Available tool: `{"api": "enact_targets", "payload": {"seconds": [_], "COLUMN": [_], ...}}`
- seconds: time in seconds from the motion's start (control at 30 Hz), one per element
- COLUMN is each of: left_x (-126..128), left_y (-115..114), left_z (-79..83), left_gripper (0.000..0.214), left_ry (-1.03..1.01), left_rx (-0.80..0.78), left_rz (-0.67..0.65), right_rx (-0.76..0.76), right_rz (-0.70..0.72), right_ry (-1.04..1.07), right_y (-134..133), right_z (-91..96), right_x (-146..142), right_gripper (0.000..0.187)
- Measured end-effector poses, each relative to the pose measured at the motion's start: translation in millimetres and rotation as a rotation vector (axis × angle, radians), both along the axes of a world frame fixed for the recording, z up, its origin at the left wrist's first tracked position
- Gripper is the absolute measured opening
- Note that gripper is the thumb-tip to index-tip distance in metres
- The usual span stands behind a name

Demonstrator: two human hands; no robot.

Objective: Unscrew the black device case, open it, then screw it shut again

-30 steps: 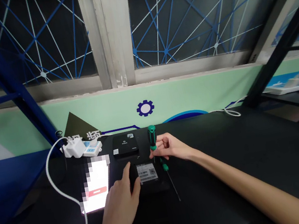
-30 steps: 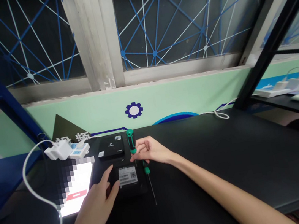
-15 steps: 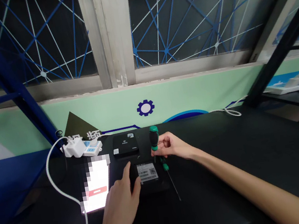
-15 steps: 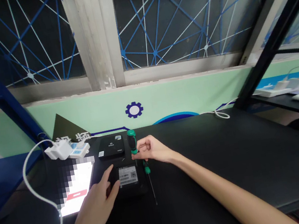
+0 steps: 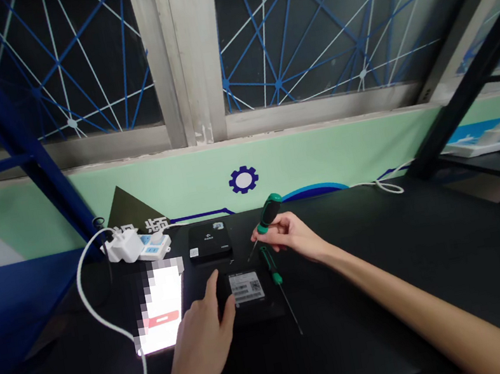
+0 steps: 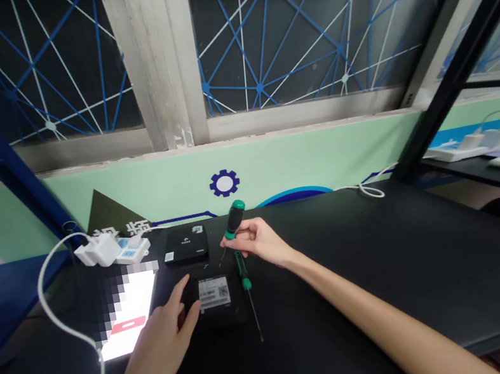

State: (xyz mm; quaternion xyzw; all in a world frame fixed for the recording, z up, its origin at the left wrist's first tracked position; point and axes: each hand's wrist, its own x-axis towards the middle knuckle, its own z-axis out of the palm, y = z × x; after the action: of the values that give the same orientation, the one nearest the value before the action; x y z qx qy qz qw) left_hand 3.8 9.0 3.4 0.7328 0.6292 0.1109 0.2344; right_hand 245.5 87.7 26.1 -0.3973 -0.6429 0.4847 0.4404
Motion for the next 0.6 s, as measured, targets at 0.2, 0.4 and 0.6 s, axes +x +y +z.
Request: {"api": "enact_targets", "payload": {"seconds": [0.2, 0.4, 0.6], "left_x": [-0.4, -1.2, 0.5], "left_y": [-2.2, -0.8, -1.9], "left_z": [0.0, -2.2, 0.3], "left_gripper": [0.061, 0.059, 0.058], "left_ry": [-0.006, -0.009, 0.008], "left_rx": [-0.005, -0.005, -0.004], "left_rz": [0.000, 0.006, 0.015], "right_rx": [0.038, 0.092, 0.217], "right_rz": [-0.138, -0.100, -0.155], "right_ry": [-0.028, -0.042, -0.205], "right_y": [3.8, 4.4, 2.2], "right_z": [-6.3, -12.5, -17.1], "right_x": [-2.8, -5.9, -8.0], "right_gripper": [0.044, 0.043, 0.036]}}
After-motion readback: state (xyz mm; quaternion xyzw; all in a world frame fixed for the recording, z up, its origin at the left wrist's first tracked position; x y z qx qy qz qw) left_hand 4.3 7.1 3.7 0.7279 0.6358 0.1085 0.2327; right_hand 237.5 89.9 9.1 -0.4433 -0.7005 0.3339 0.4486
